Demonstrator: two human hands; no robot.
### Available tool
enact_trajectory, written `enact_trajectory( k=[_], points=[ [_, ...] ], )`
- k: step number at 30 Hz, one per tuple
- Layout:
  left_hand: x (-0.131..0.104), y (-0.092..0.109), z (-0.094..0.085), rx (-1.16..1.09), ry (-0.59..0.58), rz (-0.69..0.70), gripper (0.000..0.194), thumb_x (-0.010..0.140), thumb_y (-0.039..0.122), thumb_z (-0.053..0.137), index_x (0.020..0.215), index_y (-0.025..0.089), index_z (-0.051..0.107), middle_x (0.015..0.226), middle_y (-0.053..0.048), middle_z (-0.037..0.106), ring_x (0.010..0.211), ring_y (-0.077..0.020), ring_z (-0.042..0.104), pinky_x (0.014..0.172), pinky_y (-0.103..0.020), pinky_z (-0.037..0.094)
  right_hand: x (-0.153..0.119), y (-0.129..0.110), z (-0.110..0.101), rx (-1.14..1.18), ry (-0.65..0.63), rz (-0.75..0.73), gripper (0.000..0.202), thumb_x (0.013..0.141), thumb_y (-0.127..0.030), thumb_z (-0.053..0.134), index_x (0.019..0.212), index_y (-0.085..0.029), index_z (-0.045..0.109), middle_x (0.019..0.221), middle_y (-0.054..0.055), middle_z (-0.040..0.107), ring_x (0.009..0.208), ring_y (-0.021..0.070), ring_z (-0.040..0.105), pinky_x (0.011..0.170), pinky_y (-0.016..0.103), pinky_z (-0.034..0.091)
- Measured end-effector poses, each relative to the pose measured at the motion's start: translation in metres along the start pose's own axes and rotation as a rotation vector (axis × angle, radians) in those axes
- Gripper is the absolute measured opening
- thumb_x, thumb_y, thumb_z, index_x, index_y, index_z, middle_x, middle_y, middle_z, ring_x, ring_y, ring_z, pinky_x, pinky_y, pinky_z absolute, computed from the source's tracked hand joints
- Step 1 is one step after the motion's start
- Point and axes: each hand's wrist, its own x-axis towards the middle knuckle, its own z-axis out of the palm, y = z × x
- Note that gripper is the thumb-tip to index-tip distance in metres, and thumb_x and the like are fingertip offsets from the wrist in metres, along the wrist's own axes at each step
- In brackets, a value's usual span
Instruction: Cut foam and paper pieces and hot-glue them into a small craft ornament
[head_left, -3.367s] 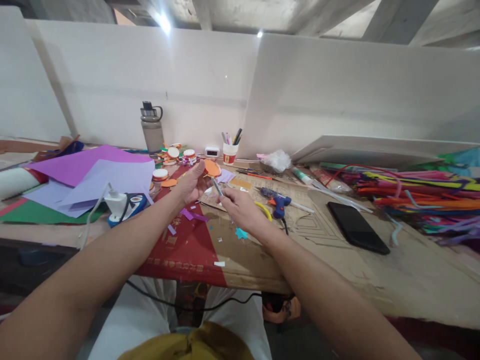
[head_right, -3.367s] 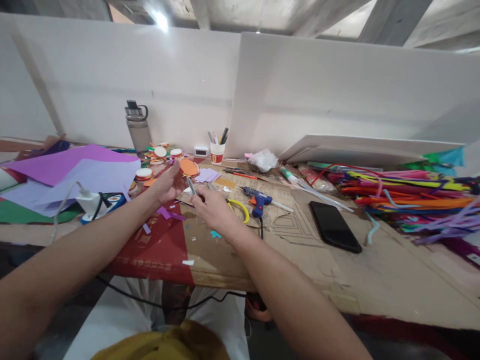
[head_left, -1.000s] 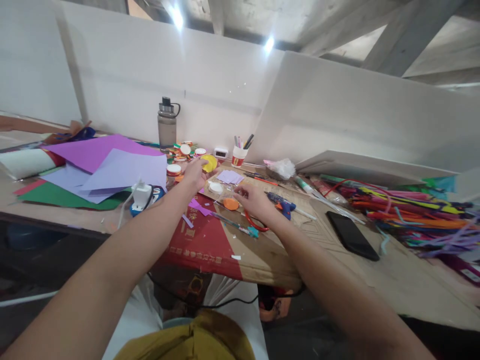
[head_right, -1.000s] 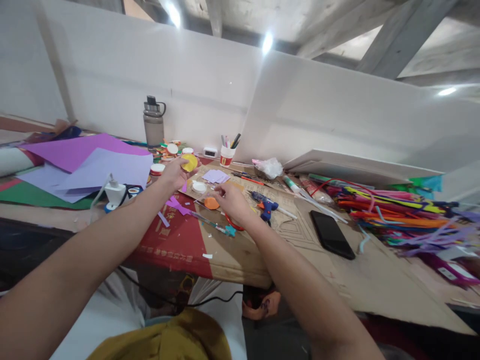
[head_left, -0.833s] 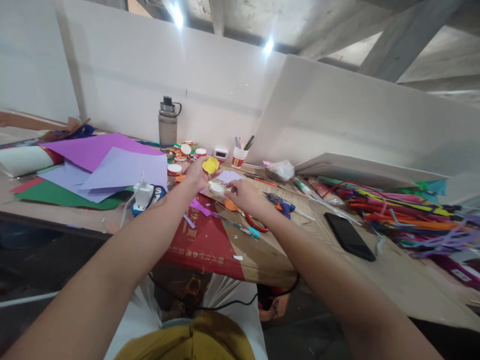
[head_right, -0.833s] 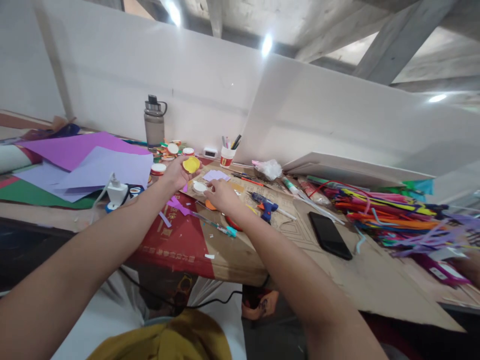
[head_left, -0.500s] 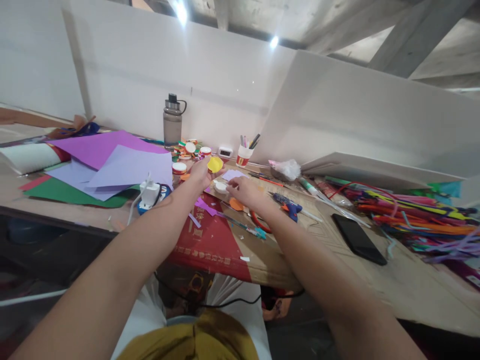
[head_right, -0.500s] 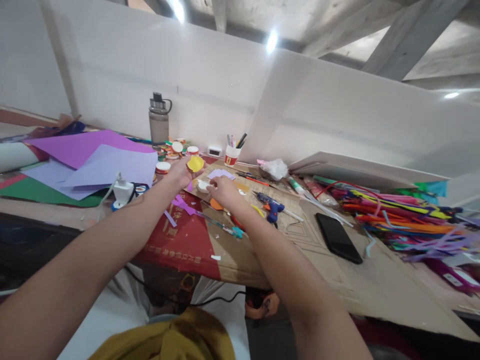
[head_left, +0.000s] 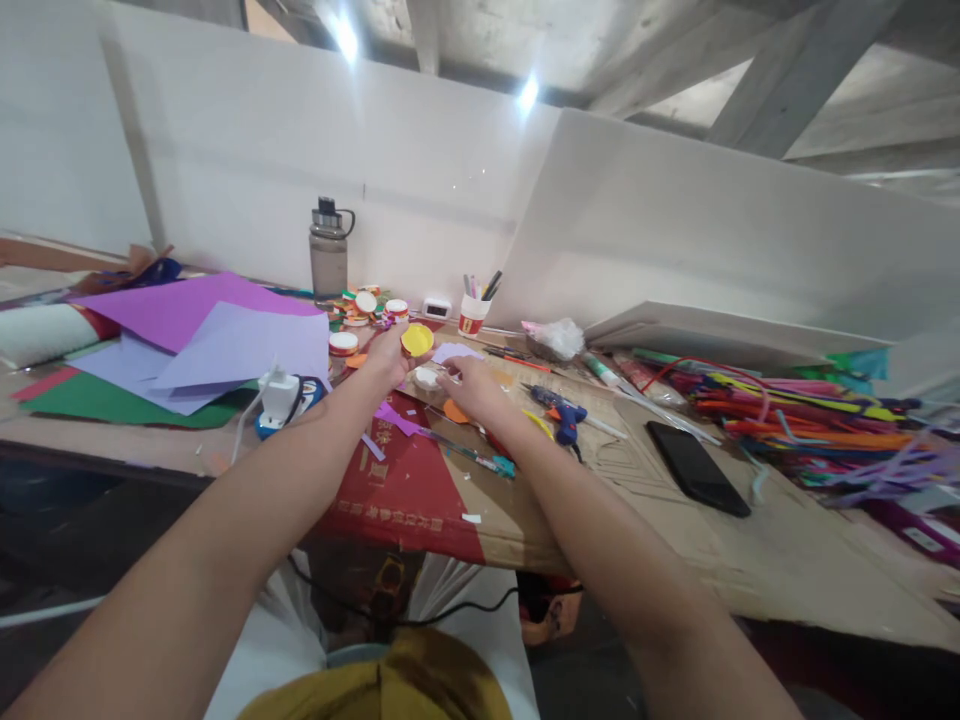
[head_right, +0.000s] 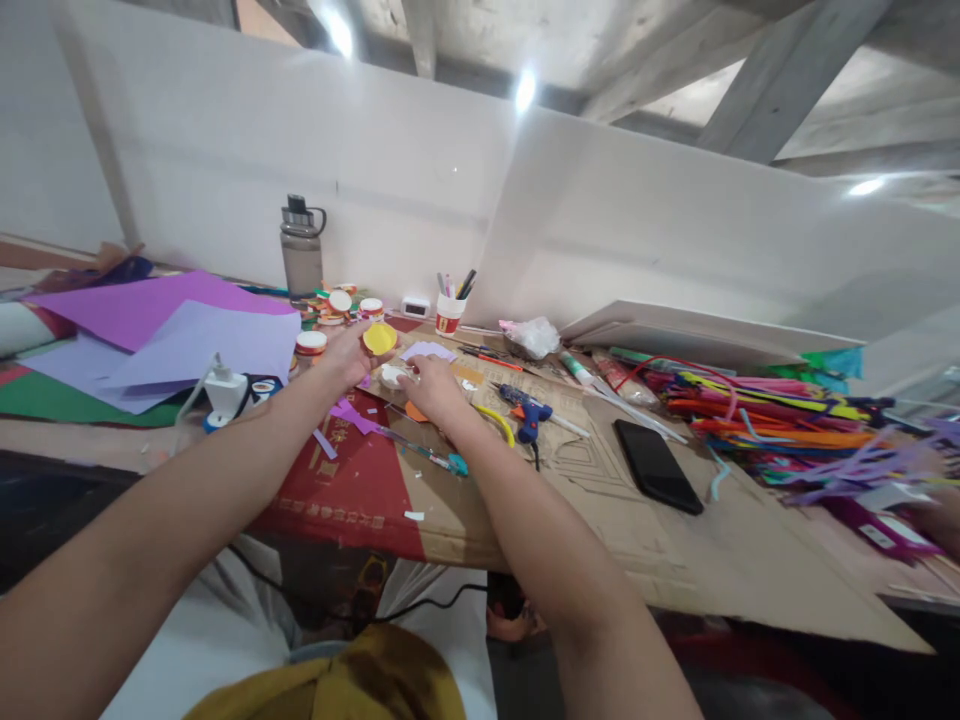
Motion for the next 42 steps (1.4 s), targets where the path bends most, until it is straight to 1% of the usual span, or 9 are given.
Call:
enact_trajectory(
  k=[2,5,11,13,18,25,29,33,42],
  points=[
    [0.000,0.000,0.000,-0.004,0.003,-0.007,0.014,0.089,0.019,0.051,0.095,0.011,0.061,0.068,-0.007,0.067,0.059,-0.0170,0.066,0.050,-0.025,0.055,0.005,-0.003,0.005,-0.085,0.005,-0.014,0.041,0.091,-0.041,0.054,0.120,-0.013,0.062,0.121,0.016,0.063,0.113,0.0251,0.053,0.098,0.037,0.038],
    [0.004,0.000,-0.001,-0.004,0.042,0.046,0.014,0.089,0.020,0.051,0.094,0.012,0.061,0.069,-0.007,0.066,0.061,-0.0164,0.066,0.050,-0.024,0.054,0.014,-0.007,0.014,-0.181,-0.066,-0.022,0.049,0.089,-0.045,0.051,0.126,-0.013,0.058,0.124,0.018,0.061,0.118,0.0313,0.049,0.099,0.043,0.038],
    [0.015,-0.001,-0.007,-0.017,0.111,0.128,0.014,0.089,0.024,0.052,0.094,0.014,0.061,0.076,-0.006,0.068,0.071,-0.0161,0.067,0.058,-0.027,0.057,0.024,-0.014,0.021,-0.191,-0.204,-0.003,0.040,0.084,-0.031,0.056,0.118,-0.011,0.060,0.117,0.019,0.063,0.109,0.0303,0.055,0.090,0.040,0.043],
    [0.017,-0.002,-0.007,-0.010,0.094,0.133,0.013,0.088,0.023,0.052,0.092,0.014,0.061,0.077,-0.006,0.068,0.071,-0.0162,0.066,0.059,-0.028,0.057,0.025,-0.012,0.016,-0.142,-0.140,0.012,0.041,0.084,-0.029,0.056,0.120,-0.011,0.059,0.117,0.017,0.063,0.107,0.0272,0.057,0.091,0.037,0.044],
    [0.012,-0.007,-0.002,-0.009,0.012,0.125,0.012,0.085,0.022,0.055,0.089,0.014,0.062,0.080,-0.006,0.068,0.071,-0.0155,0.065,0.062,-0.030,0.058,0.018,0.001,-0.008,0.112,0.215,0.027,0.042,0.078,-0.027,0.065,0.117,-0.012,0.060,0.117,0.015,0.062,0.110,0.0252,0.056,0.095,0.038,0.045],
    [-0.008,-0.020,0.010,0.037,-0.202,0.107,0.018,0.083,0.022,0.059,0.098,0.017,0.067,0.090,-0.006,0.069,0.075,-0.0137,0.064,0.065,-0.027,0.057,-0.012,0.005,-0.022,0.413,0.445,-0.020,0.045,0.076,-0.023,0.066,0.120,-0.019,0.057,0.118,0.012,0.056,0.100,0.0207,0.058,0.084,0.036,0.053],
    [-0.015,-0.033,0.013,0.096,-0.342,0.137,0.023,0.084,0.025,0.061,0.104,0.019,0.069,0.098,-0.006,0.070,0.077,-0.0137,0.064,0.062,-0.023,0.054,-0.018,0.002,-0.024,0.394,0.474,-0.055,0.046,0.076,-0.022,0.067,0.121,-0.022,0.055,0.119,0.011,0.056,0.107,0.0223,0.056,0.089,0.038,0.052],
    [-0.020,-0.040,0.016,0.103,-0.453,0.147,0.029,0.084,0.029,0.062,0.111,0.019,0.067,0.106,-0.008,0.070,0.088,-0.0174,0.066,0.071,-0.028,0.056,-0.021,0.000,-0.029,0.406,0.488,-0.103,0.049,0.074,-0.020,0.070,0.121,-0.021,0.055,0.119,0.010,0.056,0.110,0.0233,0.055,0.090,0.038,0.052],
    [-0.032,-0.039,0.024,0.058,-0.524,0.165,0.022,0.086,0.027,0.060,0.106,0.021,0.068,0.112,-0.007,0.070,0.101,-0.0195,0.065,0.086,-0.032,0.054,-0.023,0.002,-0.029,0.385,0.500,-0.098,0.047,0.074,-0.016,0.069,0.119,-0.024,0.055,0.119,0.008,0.053,0.114,0.0227,0.052,0.097,0.041,0.048]
  ],
)
